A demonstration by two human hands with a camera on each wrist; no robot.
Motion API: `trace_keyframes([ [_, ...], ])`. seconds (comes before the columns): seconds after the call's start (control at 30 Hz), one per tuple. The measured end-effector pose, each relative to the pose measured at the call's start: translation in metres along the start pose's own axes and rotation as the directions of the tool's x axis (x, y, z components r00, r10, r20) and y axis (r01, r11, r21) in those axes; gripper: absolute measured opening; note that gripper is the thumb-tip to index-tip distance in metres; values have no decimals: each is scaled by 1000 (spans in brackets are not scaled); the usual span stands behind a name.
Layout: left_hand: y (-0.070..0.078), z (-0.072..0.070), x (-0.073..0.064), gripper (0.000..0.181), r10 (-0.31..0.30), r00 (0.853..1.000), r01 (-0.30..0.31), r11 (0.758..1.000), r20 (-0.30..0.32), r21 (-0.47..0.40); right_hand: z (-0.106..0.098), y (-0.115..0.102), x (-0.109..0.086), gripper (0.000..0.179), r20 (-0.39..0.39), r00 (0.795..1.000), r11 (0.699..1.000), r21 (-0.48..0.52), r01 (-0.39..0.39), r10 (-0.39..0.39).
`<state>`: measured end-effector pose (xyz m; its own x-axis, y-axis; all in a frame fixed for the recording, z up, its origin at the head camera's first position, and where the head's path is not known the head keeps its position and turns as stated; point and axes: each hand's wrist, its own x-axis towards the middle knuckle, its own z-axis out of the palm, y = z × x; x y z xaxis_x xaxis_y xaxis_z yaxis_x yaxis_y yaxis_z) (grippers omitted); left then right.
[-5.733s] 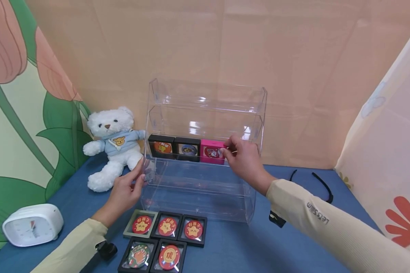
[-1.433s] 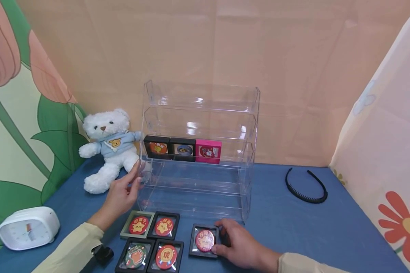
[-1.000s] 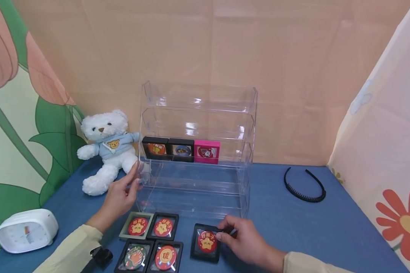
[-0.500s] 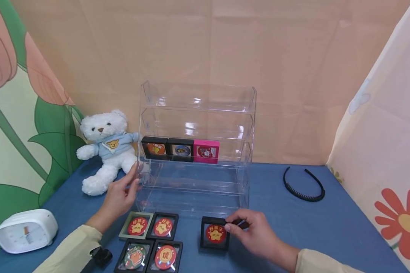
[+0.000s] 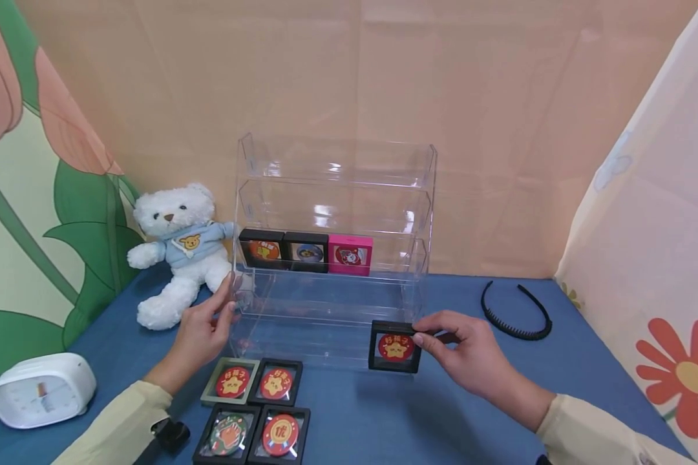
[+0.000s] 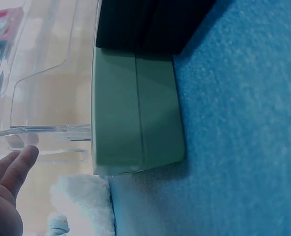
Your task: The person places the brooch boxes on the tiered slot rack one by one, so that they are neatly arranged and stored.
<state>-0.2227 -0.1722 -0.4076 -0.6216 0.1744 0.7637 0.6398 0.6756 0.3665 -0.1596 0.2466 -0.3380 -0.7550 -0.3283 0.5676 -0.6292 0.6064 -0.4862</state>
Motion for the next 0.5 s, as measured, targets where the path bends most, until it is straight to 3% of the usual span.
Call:
trace_keyframes([
  [0.23,3,-2,0,57,-3,1000,3,1000,8,-1,-22,-4,23,27,-118,993,998,-54,17,-24],
  [0.5,4,-2,0,58,-10,1000,10,1000,6,2,-38,-8,53,23,-183,983,997,-78,11,-25],
])
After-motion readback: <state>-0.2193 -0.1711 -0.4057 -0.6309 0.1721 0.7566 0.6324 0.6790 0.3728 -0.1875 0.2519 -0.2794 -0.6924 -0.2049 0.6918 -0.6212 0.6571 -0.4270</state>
